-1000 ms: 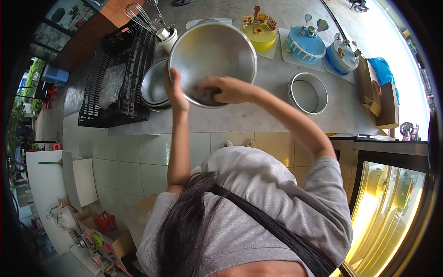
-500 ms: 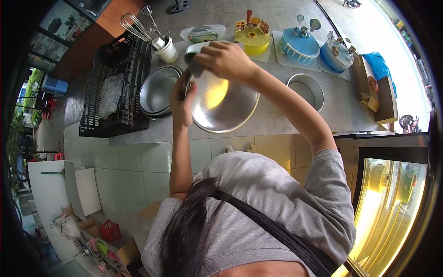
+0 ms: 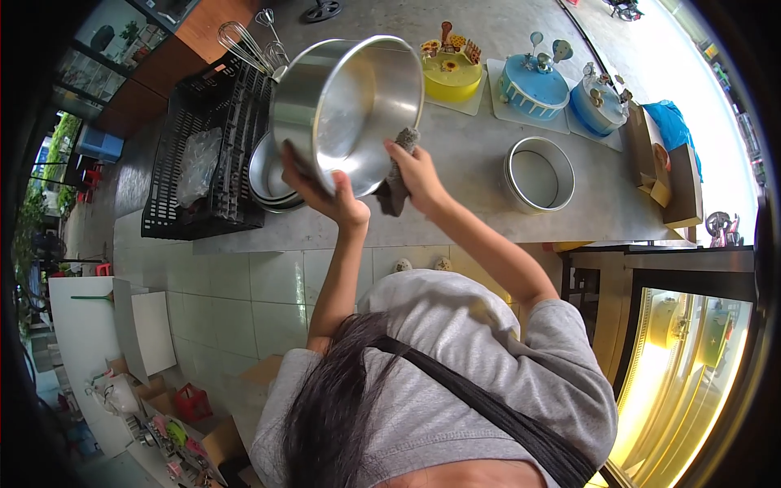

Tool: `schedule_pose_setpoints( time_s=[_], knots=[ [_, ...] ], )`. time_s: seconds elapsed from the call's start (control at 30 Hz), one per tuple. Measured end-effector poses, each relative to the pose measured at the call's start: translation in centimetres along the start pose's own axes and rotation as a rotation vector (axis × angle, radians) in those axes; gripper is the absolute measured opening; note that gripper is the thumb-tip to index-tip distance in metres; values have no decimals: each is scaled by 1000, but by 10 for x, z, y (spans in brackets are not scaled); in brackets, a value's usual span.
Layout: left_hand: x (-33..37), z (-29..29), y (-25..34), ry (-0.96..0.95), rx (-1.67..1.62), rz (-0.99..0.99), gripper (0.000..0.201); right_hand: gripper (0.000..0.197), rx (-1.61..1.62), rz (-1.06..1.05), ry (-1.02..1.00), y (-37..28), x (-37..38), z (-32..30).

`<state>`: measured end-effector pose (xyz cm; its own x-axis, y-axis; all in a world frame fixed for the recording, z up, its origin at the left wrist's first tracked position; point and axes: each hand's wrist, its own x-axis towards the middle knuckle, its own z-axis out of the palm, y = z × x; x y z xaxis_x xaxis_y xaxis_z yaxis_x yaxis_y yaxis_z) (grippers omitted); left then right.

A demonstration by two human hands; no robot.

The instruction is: Cleaning and wiping down various metal cake molds, tins, and boards using a cloth on a bakery counter.

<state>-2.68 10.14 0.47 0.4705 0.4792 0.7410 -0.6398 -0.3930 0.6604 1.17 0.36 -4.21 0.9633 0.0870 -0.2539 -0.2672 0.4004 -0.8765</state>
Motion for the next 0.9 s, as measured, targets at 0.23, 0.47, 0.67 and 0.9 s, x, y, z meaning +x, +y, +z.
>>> schedule_pose_setpoints(
  time_s=[0.23,0.47,0.67,0.9],
  knots=[
    [29,-21,2,-376,-11,-105,66,23,-574,-899,116,-92,36,-46],
    [72,-24,28,-549,0,-83,62,26,-1053,-1088,-30,-131,25,-39],
    [73,-27,6,-884,13,-243,61,29,-1368,-1620,-435,-133,10,-15],
    [17,-7,3,-439,30,-325,84,31,-1023,-1075,12,-119,18,-33]
  ],
)
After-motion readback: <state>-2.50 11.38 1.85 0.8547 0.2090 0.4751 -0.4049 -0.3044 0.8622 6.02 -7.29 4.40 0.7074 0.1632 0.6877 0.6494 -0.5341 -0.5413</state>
